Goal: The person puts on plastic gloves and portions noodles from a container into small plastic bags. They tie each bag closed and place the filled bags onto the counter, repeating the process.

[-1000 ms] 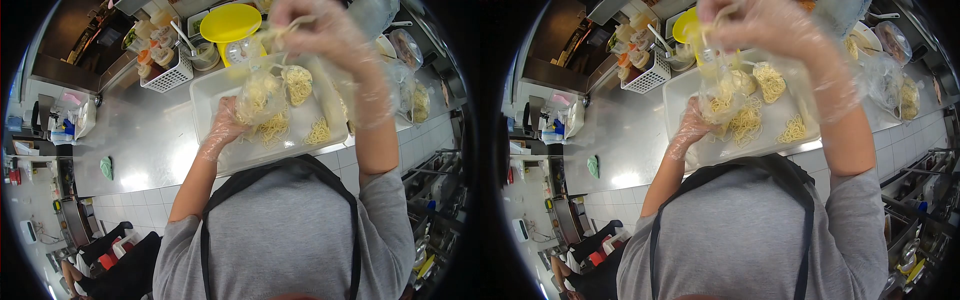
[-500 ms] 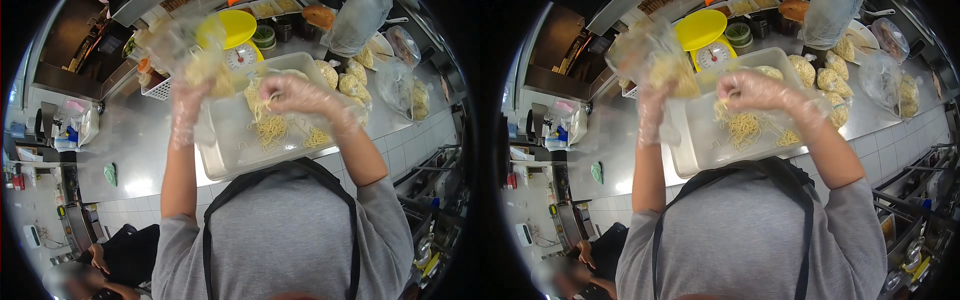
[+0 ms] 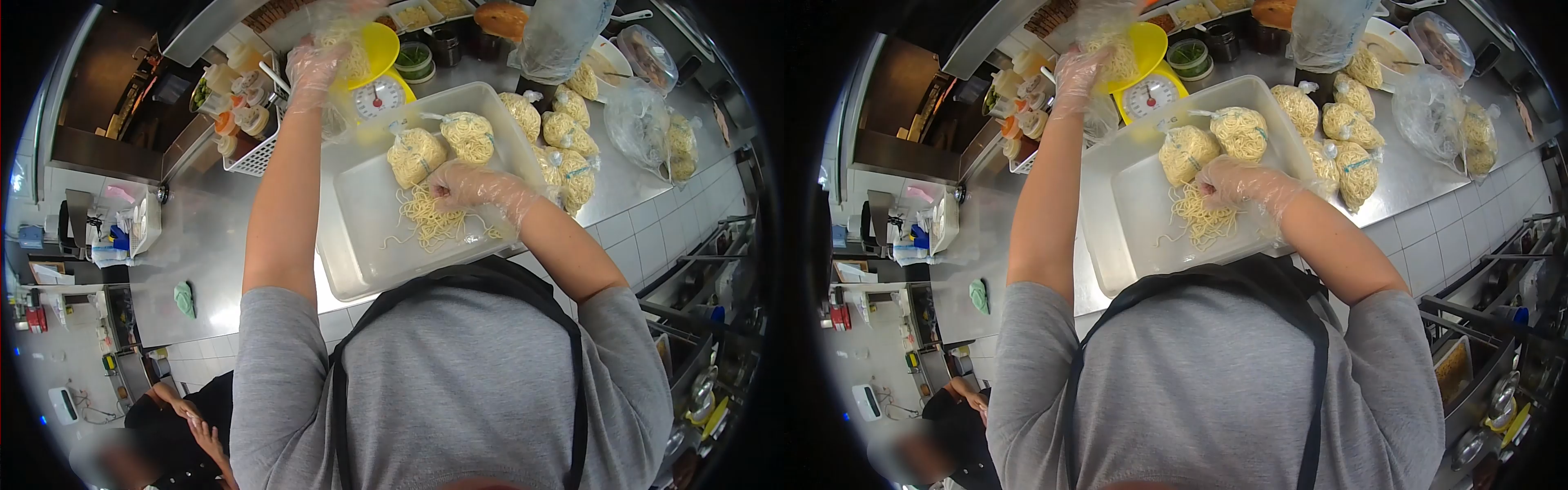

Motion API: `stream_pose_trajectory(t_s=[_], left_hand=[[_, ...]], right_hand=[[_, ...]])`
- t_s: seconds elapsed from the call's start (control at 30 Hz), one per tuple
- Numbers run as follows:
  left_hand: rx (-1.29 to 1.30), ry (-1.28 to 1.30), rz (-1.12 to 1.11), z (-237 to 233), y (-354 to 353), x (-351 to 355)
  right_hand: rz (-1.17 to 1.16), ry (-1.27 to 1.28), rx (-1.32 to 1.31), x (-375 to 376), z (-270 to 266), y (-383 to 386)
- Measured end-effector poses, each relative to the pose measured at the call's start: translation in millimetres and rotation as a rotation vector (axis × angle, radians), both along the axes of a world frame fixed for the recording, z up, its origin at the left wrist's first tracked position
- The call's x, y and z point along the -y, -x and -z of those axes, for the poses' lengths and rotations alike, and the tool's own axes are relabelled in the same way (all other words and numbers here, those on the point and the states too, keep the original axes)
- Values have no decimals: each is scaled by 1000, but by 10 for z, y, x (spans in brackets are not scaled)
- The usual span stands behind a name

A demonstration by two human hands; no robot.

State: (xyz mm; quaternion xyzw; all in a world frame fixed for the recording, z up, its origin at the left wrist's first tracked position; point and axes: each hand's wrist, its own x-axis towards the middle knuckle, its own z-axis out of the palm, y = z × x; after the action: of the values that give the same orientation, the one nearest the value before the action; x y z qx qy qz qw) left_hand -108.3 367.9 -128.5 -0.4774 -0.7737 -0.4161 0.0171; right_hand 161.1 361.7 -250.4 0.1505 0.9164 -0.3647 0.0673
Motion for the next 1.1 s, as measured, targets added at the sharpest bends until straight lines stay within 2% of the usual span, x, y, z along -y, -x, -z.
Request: stream_pose_trajectory(t_s=[0.03, 0.27, 0.37, 0.43, 0.53, 0.63, 0.77, 0.83, 0.87, 0.93, 0.97, 1.0, 1.03, 1.07, 1.1], left_hand=[[64, 24, -8, -18, -1, 8], [98, 31, -7, 37, 90, 110], [73, 102, -22, 47, 181, 131], [162, 190, 1, 45, 261, 102], [173, 58, 36, 91, 310, 71], [153, 108, -53, 133, 389, 19], [140, 70, -41, -46, 153, 169], [242, -52, 137, -115, 83, 254], [242, -53, 138, -118, 61, 284], [22, -190, -125, -111, 18, 359], [21, -192, -127, -128, -65, 458], [63, -330, -105, -165, -187, 578], [107, -466, -85, -184, -248, 654], [107, -468, -91, -170, -201, 673], [61, -537, -75, -160, -134, 685]], right_hand=[[1, 17, 13, -5, -8, -2], [7, 24, 14, 27, -95, -13], [3, 14, -5, 29, -57, -15], [-12, -3, 0, 39, -56, 0], [-34, -23, -37, 58, -44, 14], [-45, -20, -87, 61, -75, 12], [-80, -52, -179, 66, -7, 9], [-110, -135, -157, 76, 17, 11], [-138, -216, -136, 88, 19, 7], [-108, -208, -47, 185, -243, -3], [-80, -199, 39, 212, -340, 5], [-82, -204, 36, 170, -231, 34], [69, 11, 57, 110, -13, 68], [217, 225, 80, 111, -23, 93], [213, 220, 80, 119, -35, 67]])
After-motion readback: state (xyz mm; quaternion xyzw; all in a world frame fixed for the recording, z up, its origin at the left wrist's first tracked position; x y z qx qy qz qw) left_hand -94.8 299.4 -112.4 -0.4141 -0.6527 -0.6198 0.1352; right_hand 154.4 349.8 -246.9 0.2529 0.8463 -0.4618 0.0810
